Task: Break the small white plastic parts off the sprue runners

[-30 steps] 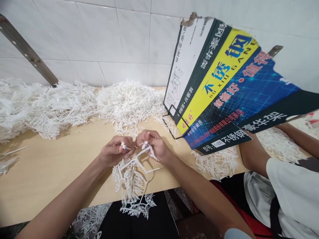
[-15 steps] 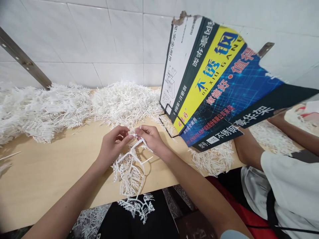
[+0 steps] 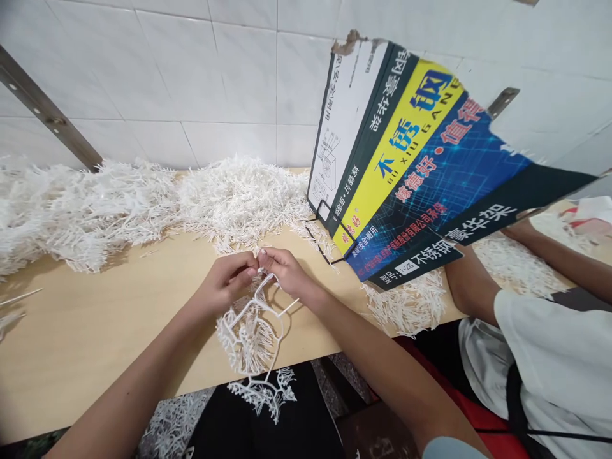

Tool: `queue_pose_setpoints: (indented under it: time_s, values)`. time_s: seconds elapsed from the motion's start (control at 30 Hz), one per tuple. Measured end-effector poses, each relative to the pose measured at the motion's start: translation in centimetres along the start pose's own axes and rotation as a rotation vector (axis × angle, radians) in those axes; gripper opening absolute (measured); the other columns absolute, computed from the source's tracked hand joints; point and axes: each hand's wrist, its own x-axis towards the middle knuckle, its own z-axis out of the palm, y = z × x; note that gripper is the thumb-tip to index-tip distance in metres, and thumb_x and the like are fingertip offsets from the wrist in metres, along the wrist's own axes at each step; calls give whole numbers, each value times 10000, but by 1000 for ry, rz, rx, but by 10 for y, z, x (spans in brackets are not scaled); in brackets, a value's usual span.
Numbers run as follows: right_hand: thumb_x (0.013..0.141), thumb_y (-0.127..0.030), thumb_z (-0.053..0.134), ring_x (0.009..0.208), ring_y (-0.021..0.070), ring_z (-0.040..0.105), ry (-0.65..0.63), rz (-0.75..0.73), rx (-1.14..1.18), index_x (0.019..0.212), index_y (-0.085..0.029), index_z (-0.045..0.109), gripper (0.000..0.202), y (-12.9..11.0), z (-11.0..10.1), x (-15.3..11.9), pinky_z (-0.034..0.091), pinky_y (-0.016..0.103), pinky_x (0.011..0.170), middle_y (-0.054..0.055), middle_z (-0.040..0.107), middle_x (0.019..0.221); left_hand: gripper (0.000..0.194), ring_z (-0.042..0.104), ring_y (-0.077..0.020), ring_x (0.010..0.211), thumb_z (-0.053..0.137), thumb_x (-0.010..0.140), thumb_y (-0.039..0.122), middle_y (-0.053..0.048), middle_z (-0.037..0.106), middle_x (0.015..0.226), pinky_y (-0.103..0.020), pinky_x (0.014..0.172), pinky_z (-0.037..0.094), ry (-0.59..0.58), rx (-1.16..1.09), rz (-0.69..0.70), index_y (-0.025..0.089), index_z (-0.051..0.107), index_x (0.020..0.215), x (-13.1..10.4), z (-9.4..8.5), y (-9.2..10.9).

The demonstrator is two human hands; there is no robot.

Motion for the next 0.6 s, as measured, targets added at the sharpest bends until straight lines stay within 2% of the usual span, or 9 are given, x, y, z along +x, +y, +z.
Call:
queue_pose_setpoints:
  time_s: [0.07,0.13,0.2,0.27,0.37,0.43,0.53,0.6]
  values:
    - [886,-606,698,565,108,375,-71,1,117,701,-191,494,498,-2,-1,-1,308,247,536,-40,423,640,342,401,-106,525,605,959,440,33,459,605,-259,538,312,-68,-322,-29,188,549,734,-3,0,-1]
    - [874,-598,716,549,109,367,-113,-20,217,671,-200,456,517,-4,-5,0,320,253,547,-44,407,613,343,380,-86,457,657,924,457,36,467,596,-254,481,295,-123,-575,-50,184,572,735,-6,0,-2]
    - [867,-564,739,543,109,376,-97,-25,266,663,-198,466,500,-6,-9,3,332,256,556,-43,412,598,321,394,-75,424,710,885,443,30,498,620,-253,454,292,-90,-693,-65,176,598,746,-7,-1,-3]
    - [857,-512,769,541,106,393,-23,-3,274,688,-186,524,441,-6,-14,6,331,252,555,-43,429,599,293,440,-82,451,736,871,408,27,506,630,-254,479,317,70,-658,-83,171,613,750,-5,-5,-4]
    - [830,-481,800,532,98,405,90,20,284,746,-174,586,383,-7,-17,9,329,248,551,-46,455,605,234,489,-105,566,735,884,360,22,523,649,-256,573,371,378,-392,-134,173,639,782,2,-11,-1]
    - [830,-486,790,537,103,426,101,13,299,773,-176,599,369,-8,-19,9,350,253,562,-40,483,606,181,500,-115,635,747,871,337,14,565,718,-250,614,384,495,-240,-179,186,651,846,5,-11,1]
    - [823,-460,785,559,111,464,106,-15,306,805,-179,608,333,-13,-19,6,382,256,576,-29,520,622,136,551,-138,755,717,888,330,-3,626,848,-248,679,412,532,-129,-211,208,665,920,4,-7,6]
    - [797,-429,801,579,114,486,125,-34,291,824,-184,601,316,-17,-18,3,393,252,577,-24,542,650,158,593,-170,877,660,931,353,-35,673,933,-267,765,442,459,-86,-184,201,697,919,1,-3,9]
